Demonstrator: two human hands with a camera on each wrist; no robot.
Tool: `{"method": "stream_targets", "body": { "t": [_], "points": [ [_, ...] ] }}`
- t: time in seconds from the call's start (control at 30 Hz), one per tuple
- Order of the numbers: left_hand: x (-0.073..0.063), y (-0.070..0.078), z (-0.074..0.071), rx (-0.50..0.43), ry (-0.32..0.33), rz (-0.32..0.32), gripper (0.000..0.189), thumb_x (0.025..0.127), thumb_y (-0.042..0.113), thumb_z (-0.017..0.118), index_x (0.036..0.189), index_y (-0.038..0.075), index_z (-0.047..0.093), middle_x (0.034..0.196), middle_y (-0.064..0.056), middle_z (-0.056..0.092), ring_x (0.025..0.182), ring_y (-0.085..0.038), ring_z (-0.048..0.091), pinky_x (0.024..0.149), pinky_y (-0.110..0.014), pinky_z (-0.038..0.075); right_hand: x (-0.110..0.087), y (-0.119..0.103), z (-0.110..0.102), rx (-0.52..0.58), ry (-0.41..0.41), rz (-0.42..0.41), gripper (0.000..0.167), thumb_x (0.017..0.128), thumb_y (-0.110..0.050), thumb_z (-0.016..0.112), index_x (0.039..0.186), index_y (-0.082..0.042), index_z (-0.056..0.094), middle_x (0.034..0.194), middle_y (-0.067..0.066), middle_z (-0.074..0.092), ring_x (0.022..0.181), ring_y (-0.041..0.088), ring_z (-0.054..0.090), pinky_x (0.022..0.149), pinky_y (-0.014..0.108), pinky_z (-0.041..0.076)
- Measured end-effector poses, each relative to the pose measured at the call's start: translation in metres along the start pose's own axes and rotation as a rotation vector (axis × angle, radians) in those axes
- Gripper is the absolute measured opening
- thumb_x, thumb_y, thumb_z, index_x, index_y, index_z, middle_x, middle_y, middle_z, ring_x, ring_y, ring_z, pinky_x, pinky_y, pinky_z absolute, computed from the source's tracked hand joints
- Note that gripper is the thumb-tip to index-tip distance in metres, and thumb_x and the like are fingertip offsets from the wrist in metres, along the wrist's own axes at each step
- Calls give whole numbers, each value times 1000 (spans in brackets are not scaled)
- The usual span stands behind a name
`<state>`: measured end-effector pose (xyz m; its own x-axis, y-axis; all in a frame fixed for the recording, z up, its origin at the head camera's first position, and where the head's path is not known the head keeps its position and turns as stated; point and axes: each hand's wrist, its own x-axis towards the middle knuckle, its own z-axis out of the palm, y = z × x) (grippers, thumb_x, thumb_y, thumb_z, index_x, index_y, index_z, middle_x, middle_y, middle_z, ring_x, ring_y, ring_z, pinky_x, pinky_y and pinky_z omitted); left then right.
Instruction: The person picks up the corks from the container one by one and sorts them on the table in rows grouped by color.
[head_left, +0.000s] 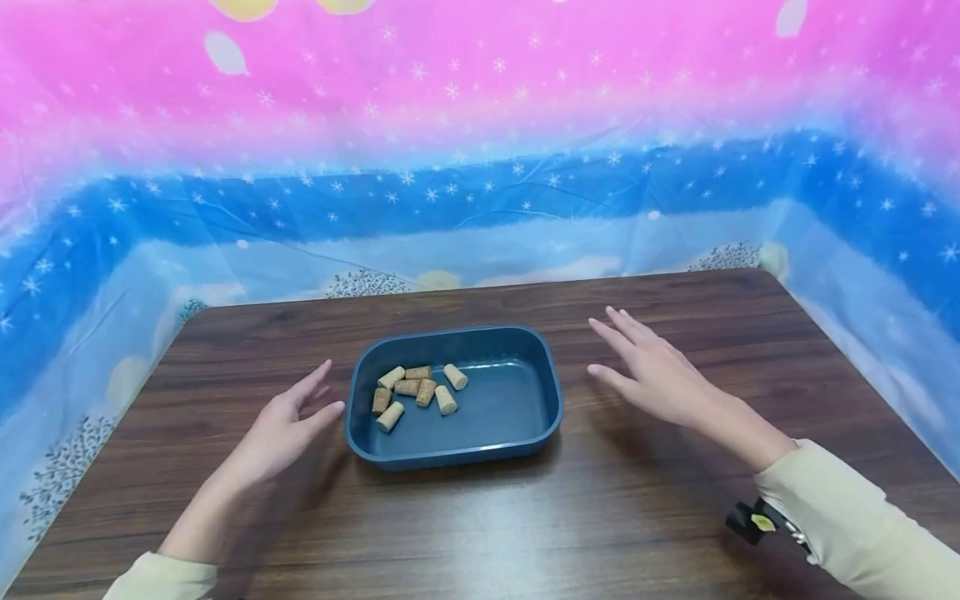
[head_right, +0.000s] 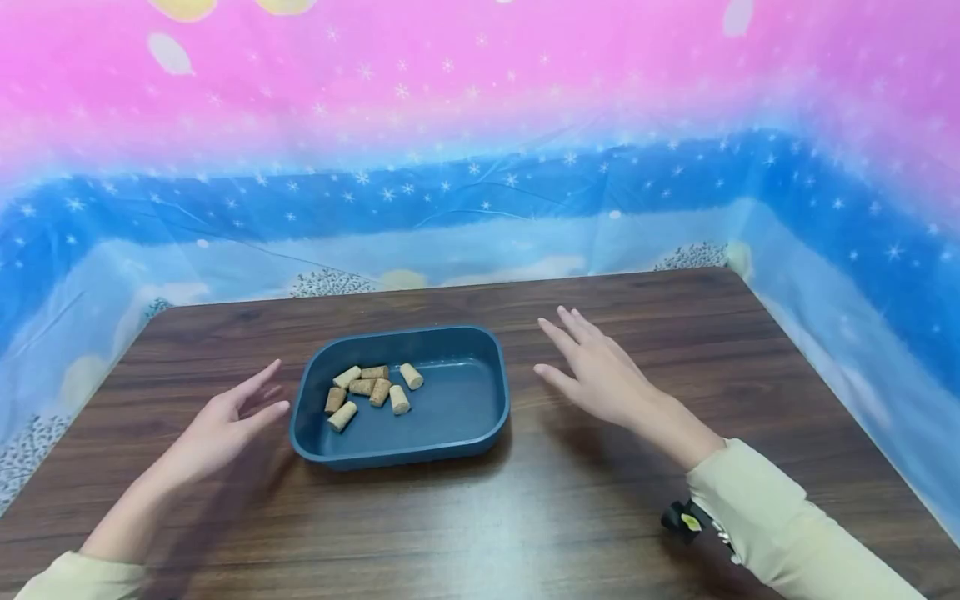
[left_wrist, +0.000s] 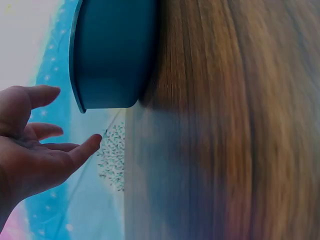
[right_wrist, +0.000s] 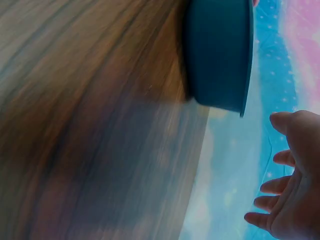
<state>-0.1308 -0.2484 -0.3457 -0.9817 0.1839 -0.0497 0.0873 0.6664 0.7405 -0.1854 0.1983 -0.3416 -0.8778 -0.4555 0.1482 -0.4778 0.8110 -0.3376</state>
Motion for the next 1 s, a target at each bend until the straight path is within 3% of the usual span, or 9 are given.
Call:
{"method": "stream_targets", "body": {
  "t": [0.1,0.33,0.57,0.77,1.0],
  "points": [
    [6,1,4,-84,3,-38,66,100,24,54,153,2,21,141,-30,41,128,-43,42,97,-55,41,7,-8,1,89,-18,12,65,98,-35,57,151,-9,32,156,19,21,141,39,21,105,62,28],
    [17,1,14,-275,23,-132,60,99,17,56,150,2,29,144,-25,38,124,-39,47,98,-47,44,27,-23,6,216,18,-44,54,98,-28,57,145,-6,43,144,17,45,131,34,41,102,54,37],
    [23,0,17,-303,38,-141,59,97,16,59,148,0,34,140,-25,41,123,-38,46,93,-38,49,45,-38,5,364,-29,-28,46,96,-20,61,139,-6,51,133,13,56,114,27,59,88,44,51],
    [24,-3,17,-346,20,-157,56,97,15,60,146,0,37,136,-24,45,118,-34,50,94,-35,48,62,-52,6,439,-125,-40,45,93,-15,65,135,-2,53,130,14,58,117,26,56,93,42,48],
    [24,-8,17,-383,12,-165,56,96,13,60,146,-1,36,136,-24,45,115,-30,52,92,-27,47,84,-68,15,427,-253,-64,46,93,-16,66,134,-1,54,130,12,59,120,24,55,92,37,49]
  ]
}}
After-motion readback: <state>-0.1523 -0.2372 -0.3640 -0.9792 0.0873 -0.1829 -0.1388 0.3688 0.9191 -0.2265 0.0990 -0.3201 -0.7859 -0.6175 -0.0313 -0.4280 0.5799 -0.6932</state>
